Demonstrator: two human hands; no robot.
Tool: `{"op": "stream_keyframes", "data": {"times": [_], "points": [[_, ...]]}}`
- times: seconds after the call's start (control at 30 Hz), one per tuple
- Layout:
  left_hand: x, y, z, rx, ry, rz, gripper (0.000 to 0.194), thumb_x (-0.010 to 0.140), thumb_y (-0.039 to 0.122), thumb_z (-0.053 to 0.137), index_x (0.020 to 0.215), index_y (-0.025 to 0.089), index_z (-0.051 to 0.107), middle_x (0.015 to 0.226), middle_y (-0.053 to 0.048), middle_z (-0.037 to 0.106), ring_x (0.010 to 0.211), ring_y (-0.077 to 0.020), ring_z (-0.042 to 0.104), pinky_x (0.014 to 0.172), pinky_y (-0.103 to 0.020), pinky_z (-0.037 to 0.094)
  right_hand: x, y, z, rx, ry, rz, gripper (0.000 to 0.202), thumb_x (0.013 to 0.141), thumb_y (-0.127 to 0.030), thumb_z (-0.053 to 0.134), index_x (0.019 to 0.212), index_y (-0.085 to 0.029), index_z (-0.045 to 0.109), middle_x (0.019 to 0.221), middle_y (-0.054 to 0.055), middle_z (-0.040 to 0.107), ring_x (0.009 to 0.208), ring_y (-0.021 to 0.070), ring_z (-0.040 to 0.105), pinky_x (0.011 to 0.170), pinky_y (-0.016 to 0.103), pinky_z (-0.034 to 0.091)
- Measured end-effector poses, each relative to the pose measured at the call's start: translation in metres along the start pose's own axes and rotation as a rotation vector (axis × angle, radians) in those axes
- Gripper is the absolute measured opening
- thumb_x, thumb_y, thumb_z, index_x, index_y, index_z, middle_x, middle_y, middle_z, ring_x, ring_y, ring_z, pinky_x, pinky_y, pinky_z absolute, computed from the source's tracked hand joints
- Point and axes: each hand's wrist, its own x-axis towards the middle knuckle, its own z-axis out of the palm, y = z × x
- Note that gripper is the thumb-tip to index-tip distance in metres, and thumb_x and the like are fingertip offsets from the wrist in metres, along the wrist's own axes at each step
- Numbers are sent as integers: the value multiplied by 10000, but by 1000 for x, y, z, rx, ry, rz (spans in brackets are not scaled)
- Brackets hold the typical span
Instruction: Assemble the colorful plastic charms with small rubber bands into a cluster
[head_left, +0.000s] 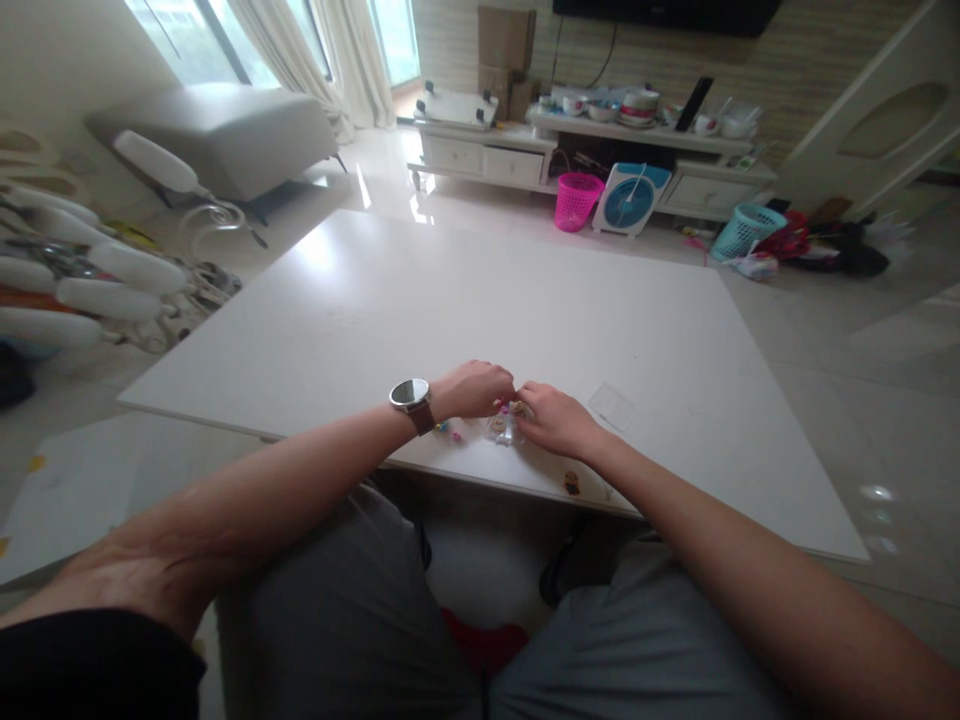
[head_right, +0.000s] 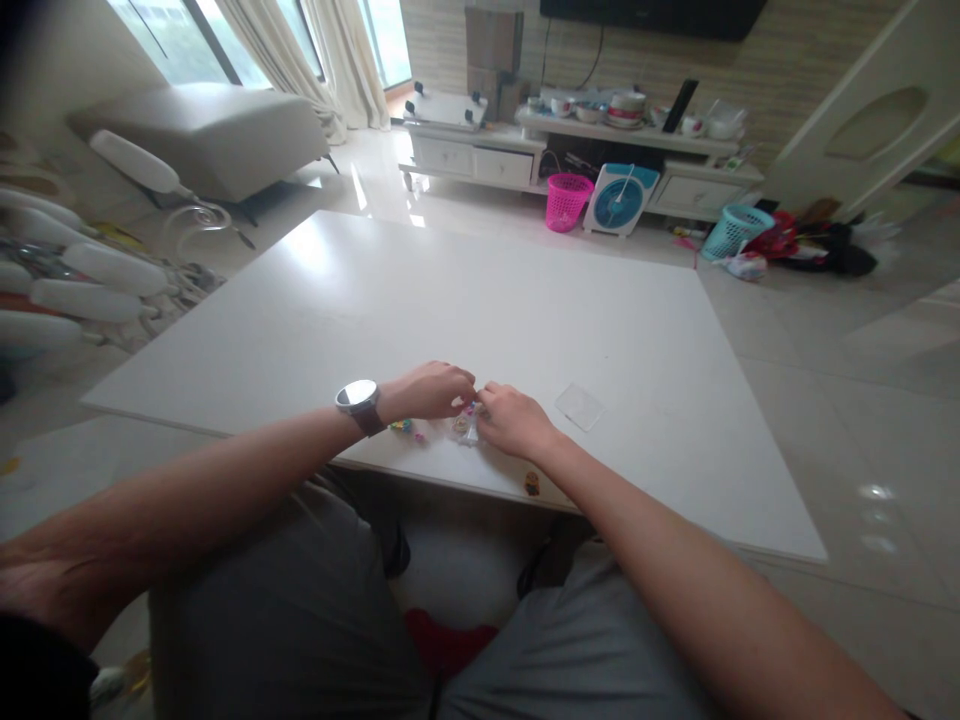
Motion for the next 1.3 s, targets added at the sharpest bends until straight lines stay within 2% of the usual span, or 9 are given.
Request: {"op": "stream_keyframes", "data": {"times": [0.17,0.33,0.67,0.83,0.97,1.03,1.17,1.23,1.3], "points": [[-3,-12,-2,-99,33,56,157,753,229,602,846,237,728,886,-10,707,776,-152,626,680,-250,413,0,-1,0,26,-5,-6,247,913,-267,505,1126,-191,604,1109,75,621,1024,198,578,812,277,425],[-6,-12,-2,-121,-18,92,158,746,247,581,779,229,734,790,-12,693,695,-140,596,653,-250,397,0,-2,-1,29,-12,-4,229,917,-269,505,1099,-187,618,1094,79,624,1021,196,578,829,274,425],[-6,-15,8,-53,-52,17,243,777,299,556,902,265,762,828,-32,713,706,-159,621,632,-257,397,0,-1,0,19,-3,-13,223,898,-249,508,1079,-188,623,1068,68,623,994,191,581,814,269,422],[-4,-14,1,-96,-3,30,220,784,270,537,835,242,749,759,-19,704,673,-145,603,626,-251,389,-1,-1,-1,18,-18,-6,243,913,-263,507,1120,-191,614,1101,74,618,1017,190,576,841,271,417],[-6,-21,-9,-210,44,67,176,745,221,556,764,215,731,703,1,689,638,-115,580,644,-229,401,-1,-1,-1,23,-14,-4,235,918,-281,504,1102,-186,616,1094,76,620,1006,196,579,822,274,420],[-9,-26,-11,-272,3,65,150,710,194,574,717,201,724,674,10,682,605,-99,567,615,-213,395,-1,-2,-1,20,-19,-1,225,915,-276,507,1087,-189,621,1087,74,619,995,196,580,806,273,422],[-14,-30,-9,-375,-211,-15,98,661,182,638,664,190,736,592,27,668,536,-84,548,534,-197,368,-1,-2,-1,25,-29,0,235,911,-268,517,1109,-193,620,1095,72,616,1007,192,578,832,271,425],[-15,-29,-5,-387,-307,-51,80,637,199,693,687,196,754,609,23,686,536,-88,559,521,-196,367,-1,-1,0,30,-25,-4,241,913,-272,519,1116,-188,617,1100,75,615,1017,191,578,852,269,424],[-16,-28,-1,-356,-374,-73,139,594,223,762,731,200,768,666,13,714,556,-97,577,523,-198,377,-1,0,0,35,-21,-7,250,911,-270,521,1125,-185,616,1106,78,616,1023,191,579,858,267,425]]}}
